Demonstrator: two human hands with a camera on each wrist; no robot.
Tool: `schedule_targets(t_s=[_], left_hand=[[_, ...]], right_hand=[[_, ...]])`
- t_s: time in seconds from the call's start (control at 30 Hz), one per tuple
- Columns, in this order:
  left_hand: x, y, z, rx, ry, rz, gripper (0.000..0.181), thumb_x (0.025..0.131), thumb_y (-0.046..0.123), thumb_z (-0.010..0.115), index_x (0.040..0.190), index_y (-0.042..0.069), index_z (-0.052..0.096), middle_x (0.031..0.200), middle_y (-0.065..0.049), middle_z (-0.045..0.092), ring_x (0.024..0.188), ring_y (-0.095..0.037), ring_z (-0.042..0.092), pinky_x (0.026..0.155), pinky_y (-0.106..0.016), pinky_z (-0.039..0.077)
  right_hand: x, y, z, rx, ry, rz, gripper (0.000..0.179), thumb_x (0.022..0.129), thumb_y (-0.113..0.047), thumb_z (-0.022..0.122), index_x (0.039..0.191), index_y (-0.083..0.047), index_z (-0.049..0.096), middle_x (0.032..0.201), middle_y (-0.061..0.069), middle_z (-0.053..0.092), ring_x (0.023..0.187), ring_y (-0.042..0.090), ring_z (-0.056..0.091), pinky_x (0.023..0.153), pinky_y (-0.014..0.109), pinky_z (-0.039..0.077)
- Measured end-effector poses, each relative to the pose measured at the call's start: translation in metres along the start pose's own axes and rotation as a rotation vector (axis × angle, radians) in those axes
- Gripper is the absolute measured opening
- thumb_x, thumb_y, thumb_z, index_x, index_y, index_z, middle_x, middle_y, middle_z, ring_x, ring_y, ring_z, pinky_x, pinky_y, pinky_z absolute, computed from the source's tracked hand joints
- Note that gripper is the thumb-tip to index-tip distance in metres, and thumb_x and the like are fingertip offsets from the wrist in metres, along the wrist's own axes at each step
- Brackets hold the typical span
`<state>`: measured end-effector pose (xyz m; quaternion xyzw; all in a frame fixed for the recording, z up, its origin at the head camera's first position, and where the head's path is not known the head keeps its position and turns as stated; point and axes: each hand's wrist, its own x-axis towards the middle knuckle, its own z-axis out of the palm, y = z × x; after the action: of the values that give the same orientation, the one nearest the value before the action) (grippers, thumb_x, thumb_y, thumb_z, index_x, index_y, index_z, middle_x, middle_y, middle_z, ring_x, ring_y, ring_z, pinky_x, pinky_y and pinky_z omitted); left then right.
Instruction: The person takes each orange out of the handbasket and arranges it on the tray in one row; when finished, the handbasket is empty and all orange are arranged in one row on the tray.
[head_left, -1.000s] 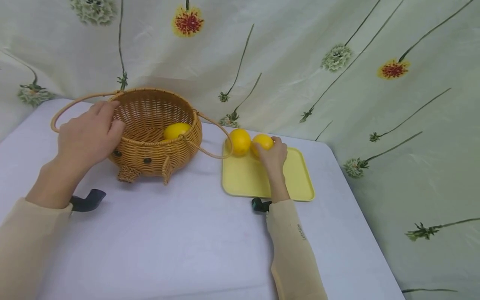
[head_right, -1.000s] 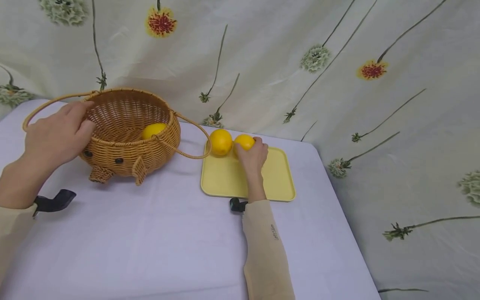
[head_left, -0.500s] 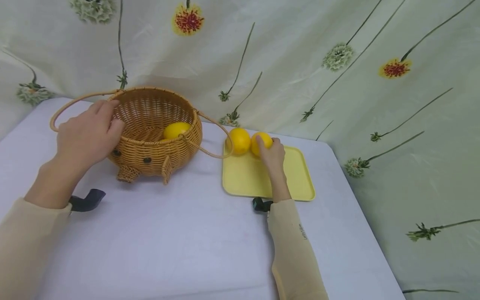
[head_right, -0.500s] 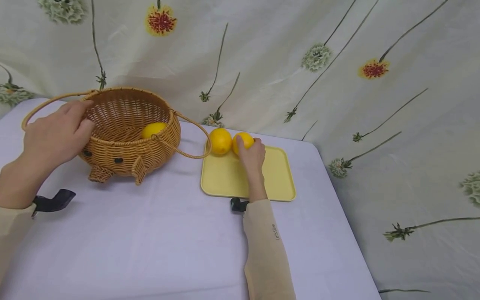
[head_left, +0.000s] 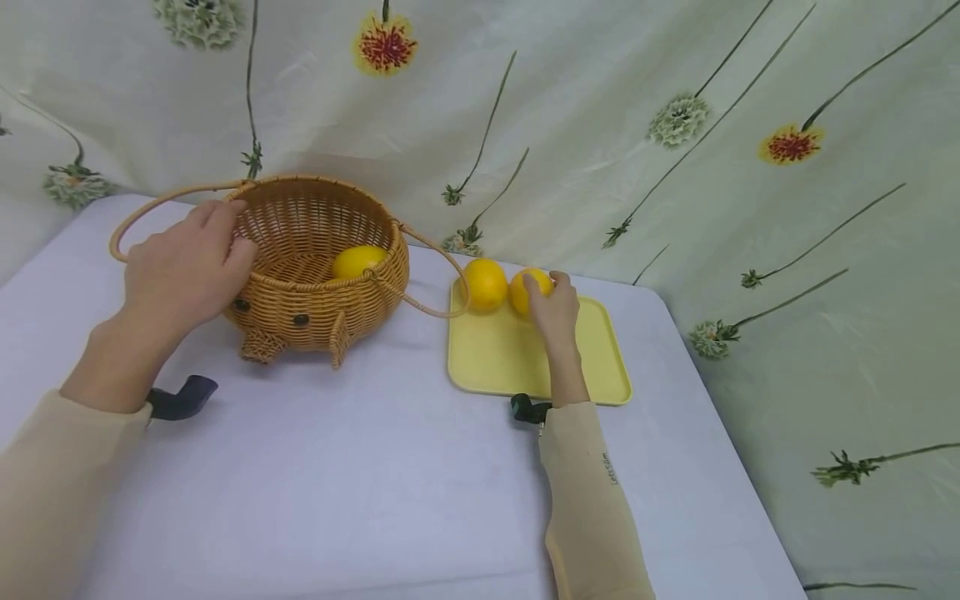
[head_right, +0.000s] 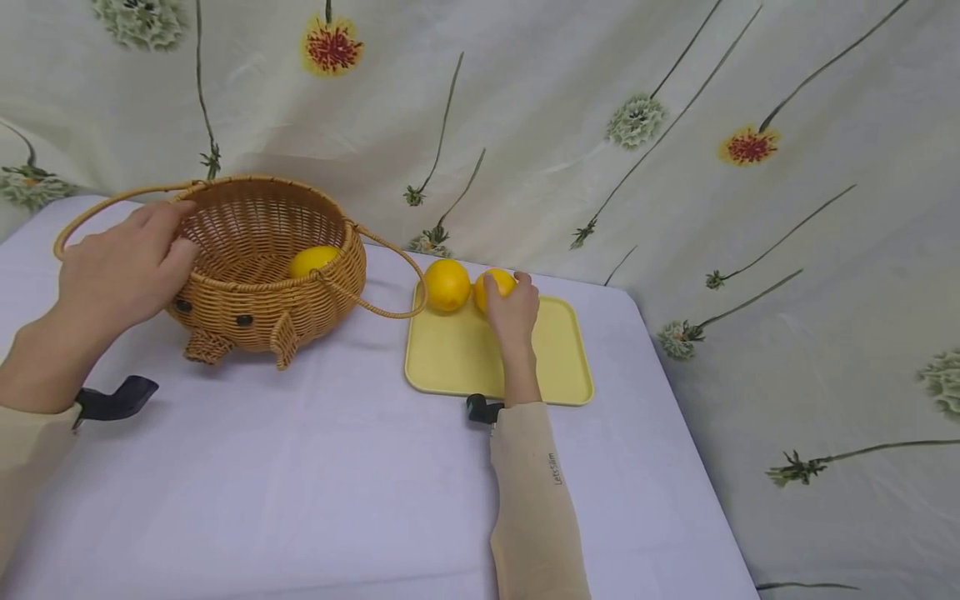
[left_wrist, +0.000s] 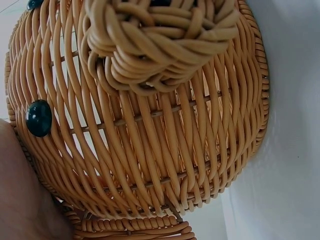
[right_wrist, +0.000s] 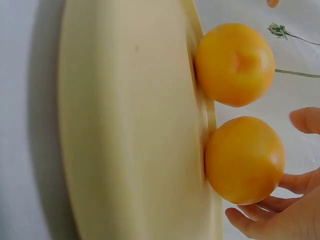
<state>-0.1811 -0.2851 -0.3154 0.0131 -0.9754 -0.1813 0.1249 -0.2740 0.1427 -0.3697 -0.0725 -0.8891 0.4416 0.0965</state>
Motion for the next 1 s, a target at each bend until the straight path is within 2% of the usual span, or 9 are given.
schedule_targets(t_s=[0.13,0.23,0.47,0.6,0.8,1.0], left_hand=[[0.000,0.001,0.000,0.000,0.000,-0.003,0.064,0.102,0.026,0.032,0.160,-0.001,0.034,0.149,-0.033,0.046,0.073,-0.045,0.052,0.051,-0.057,0.043],[0.001,0.001,0.001,0.001,0.005,-0.004,0.064,0.102,0.026,0.032,0.160,-0.001,0.035,0.148,-0.033,0.047,0.073,-0.046,0.052,0.051,-0.057,0.042],[0.002,-0.001,0.000,0.001,-0.008,-0.010,0.064,0.102,0.025,0.032,0.161,0.001,0.034,0.150,-0.032,0.046,0.075,-0.049,0.054,0.053,-0.061,0.043],[0.000,0.000,-0.001,-0.002,-0.007,-0.010,0.064,0.102,0.026,0.031,0.161,0.000,0.034,0.150,-0.033,0.046,0.075,-0.049,0.054,0.053,-0.061,0.043],[0.000,0.000,-0.001,0.000,-0.005,-0.007,0.064,0.102,0.025,0.031,0.161,-0.001,0.034,0.150,-0.033,0.046,0.075,-0.049,0.053,0.052,-0.059,0.042],[0.001,-0.001,0.000,0.001,-0.006,-0.006,0.064,0.102,0.026,0.031,0.161,0.001,0.034,0.150,-0.032,0.046,0.077,-0.050,0.054,0.053,-0.062,0.043]], right_hand=[[0.000,0.005,0.000,-0.020,-0.017,-0.019,0.070,0.094,-0.024,0.075,0.154,-0.004,0.045,0.151,0.025,0.051,0.140,0.040,0.048,0.118,0.053,0.041],[0.000,0.008,0.000,-0.033,-0.015,-0.040,0.073,0.089,-0.020,0.080,0.153,-0.006,0.047,0.149,0.024,0.053,0.139,0.040,0.048,0.118,0.054,0.040],[0.002,0.013,0.004,-0.029,0.006,-0.044,0.069,0.088,-0.033,0.083,0.144,-0.004,0.055,0.139,0.020,0.063,0.129,0.038,0.057,0.110,0.050,0.049],[0.003,0.013,0.005,-0.037,-0.022,-0.038,0.073,0.090,-0.035,0.081,0.149,-0.003,0.051,0.142,0.021,0.061,0.130,0.038,0.057,0.110,0.049,0.049],[0.003,0.011,0.005,-0.002,-0.042,0.006,0.089,0.095,-0.053,0.072,0.160,-0.005,0.036,0.152,0.024,0.054,0.136,0.037,0.056,0.112,0.049,0.050],[0.003,0.009,0.003,0.039,-0.002,-0.030,0.081,0.099,-0.054,0.065,0.157,-0.002,0.041,0.152,0.025,0.053,0.139,0.039,0.053,0.116,0.049,0.046]])
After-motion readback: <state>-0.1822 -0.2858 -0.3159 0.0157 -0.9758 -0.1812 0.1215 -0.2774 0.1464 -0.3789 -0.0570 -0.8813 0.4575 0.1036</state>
